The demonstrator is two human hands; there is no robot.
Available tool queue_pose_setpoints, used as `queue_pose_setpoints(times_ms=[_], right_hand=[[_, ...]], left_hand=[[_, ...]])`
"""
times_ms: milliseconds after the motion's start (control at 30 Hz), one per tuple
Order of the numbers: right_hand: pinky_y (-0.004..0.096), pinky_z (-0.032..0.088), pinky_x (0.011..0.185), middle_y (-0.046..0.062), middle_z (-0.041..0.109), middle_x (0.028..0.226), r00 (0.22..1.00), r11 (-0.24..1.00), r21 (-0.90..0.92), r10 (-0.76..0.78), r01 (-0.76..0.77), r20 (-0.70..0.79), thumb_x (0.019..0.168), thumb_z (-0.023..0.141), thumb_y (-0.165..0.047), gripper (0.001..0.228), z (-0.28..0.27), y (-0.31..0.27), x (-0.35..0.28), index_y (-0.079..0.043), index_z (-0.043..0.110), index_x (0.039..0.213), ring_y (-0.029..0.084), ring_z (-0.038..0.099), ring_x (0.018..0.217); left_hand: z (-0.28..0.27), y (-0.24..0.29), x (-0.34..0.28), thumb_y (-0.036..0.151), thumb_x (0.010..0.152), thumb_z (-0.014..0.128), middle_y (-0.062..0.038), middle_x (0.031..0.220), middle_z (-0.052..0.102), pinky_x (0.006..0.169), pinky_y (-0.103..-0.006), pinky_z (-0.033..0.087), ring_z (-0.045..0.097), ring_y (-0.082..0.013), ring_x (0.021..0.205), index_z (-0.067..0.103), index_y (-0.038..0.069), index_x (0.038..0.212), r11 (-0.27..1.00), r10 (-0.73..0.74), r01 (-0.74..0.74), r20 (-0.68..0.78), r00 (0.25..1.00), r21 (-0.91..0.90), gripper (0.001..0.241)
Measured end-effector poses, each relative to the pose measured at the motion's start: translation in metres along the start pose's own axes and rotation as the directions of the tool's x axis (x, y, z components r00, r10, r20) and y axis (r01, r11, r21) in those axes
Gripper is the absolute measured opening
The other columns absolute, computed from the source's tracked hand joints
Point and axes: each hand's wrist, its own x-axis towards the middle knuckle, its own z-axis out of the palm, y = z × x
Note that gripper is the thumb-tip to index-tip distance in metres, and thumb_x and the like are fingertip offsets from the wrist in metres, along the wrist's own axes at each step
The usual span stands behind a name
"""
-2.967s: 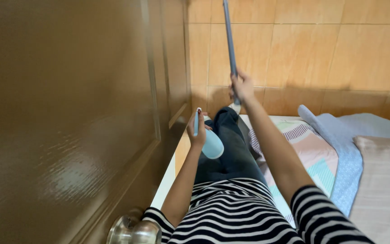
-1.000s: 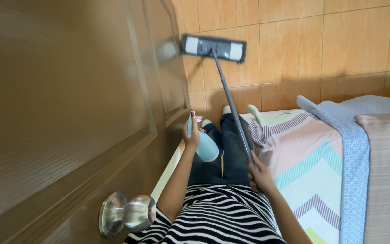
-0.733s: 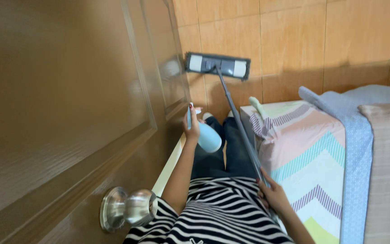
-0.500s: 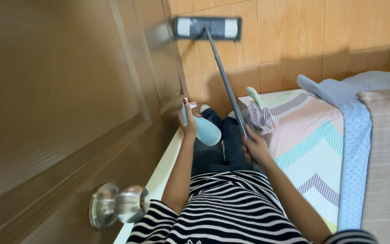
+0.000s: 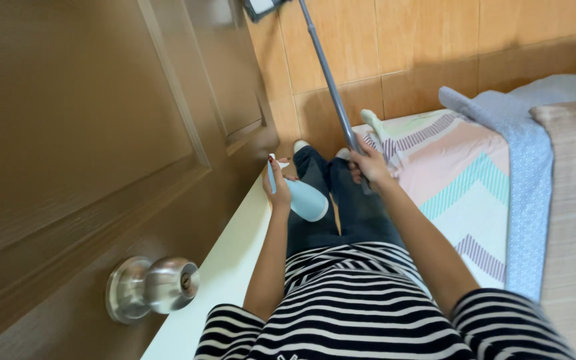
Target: The recorder is mopping the floor and cleaning a door in a bedroom using a mop and a spray bottle.
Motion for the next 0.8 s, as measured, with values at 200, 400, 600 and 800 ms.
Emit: queue_pose_setpoints(times_ms=[200,400,600,800], right_hand=[[0.027,0.033,0.041,0.004,0.045,0.064,0.974,0.981,0.091,0.185,-0.174,-0.129,0.098,0.056,-0.016,0.07,-0.044,0.027,-0.166,-0.044,0.037,0.159,0.012,0.037,0.047],[0.025,0.028,0.04,0.005,0.046,0.072,0.877,0.868,0.329,0.445,-0.373,-0.179,0.099,0.052,-0.019,0.064,-0.101,0.062,-0.281,-0.04,0.041,0.158,0.01,0.031,0.048],[0.023,0.028,0.04,0.003,0.045,0.073,0.919,0.828,0.464,0.388,-0.314,-0.07,0.099,0.053,-0.021,0.063,-0.06,0.043,-0.247,-0.041,0.039,0.157,0.008,0.033,0.048],[0.024,0.029,0.038,0.005,0.049,0.072,0.959,0.863,0.46,0.274,-0.208,-0.08,0.101,0.05,-0.022,0.061,-0.051,0.037,-0.178,-0.041,0.034,0.158,0.01,0.034,0.046]], left_hand=[[-0.003,-0.011,0.006,0.054,0.106,0.046,-0.014,0.103,0.069,0.055,-0.0332,0.056,0.06,-0.0157,0.055,0.065,-0.002,0.109,0.996,-0.051,0.052,0.024,0.998,-0.068,0.059],[0.012,0.025,0.003,0.054,0.105,0.043,-0.01,0.11,0.072,0.054,-0.0295,0.054,0.061,-0.0148,0.055,0.065,-0.003,0.106,0.998,0.029,-0.036,0.113,0.993,0.061,0.061],[0.018,0.028,0.002,0.053,0.106,0.041,-0.01,0.107,0.073,0.051,-0.0275,0.05,0.06,-0.0148,0.054,0.067,-0.002,0.107,0.999,-0.013,0.009,0.125,0.992,0.035,0.061],[0.023,0.035,0.005,0.054,0.107,0.041,-0.011,0.101,0.072,0.051,-0.0267,0.049,0.06,-0.0147,0.054,0.069,-0.002,0.107,0.998,-0.054,0.046,0.161,0.986,0.049,0.062]])
